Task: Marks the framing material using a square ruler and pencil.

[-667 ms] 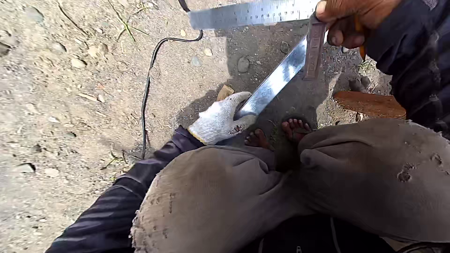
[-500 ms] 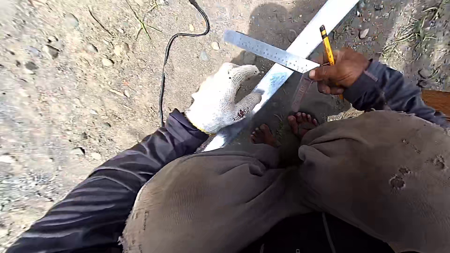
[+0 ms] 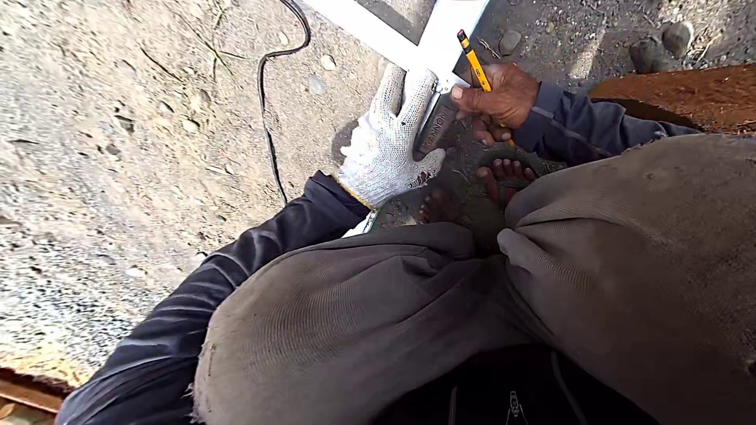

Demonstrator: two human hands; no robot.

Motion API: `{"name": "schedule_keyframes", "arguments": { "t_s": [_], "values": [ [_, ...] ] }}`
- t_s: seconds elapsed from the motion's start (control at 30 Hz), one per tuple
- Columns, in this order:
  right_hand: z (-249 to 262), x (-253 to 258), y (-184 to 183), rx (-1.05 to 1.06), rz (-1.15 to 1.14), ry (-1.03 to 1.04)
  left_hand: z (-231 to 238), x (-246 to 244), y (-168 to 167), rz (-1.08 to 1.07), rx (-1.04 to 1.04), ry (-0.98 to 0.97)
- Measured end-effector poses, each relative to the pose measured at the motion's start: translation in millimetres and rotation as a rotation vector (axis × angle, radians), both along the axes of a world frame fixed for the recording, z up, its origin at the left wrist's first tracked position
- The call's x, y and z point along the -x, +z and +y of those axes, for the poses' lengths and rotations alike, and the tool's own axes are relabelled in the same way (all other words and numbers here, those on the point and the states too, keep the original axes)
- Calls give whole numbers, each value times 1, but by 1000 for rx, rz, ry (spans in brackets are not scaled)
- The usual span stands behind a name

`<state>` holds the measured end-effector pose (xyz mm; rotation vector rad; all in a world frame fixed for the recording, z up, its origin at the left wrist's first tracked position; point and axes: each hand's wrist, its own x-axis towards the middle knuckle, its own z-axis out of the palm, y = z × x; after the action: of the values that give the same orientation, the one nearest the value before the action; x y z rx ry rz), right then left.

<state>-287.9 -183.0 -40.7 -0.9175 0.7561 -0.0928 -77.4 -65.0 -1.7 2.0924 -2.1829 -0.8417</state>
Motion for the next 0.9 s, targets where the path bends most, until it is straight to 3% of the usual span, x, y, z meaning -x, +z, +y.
{"name": "schedule_keyframes", "arguments": {
  "t_s": [0.63,0.9],
  "values": [
    [14,7,-27,-116,-188,-20,5,4,2,-53,-19,-25],
    [-3,39,-27,-112,-78,-287,8,4,2,-76,-19,-7]
  ]
}}
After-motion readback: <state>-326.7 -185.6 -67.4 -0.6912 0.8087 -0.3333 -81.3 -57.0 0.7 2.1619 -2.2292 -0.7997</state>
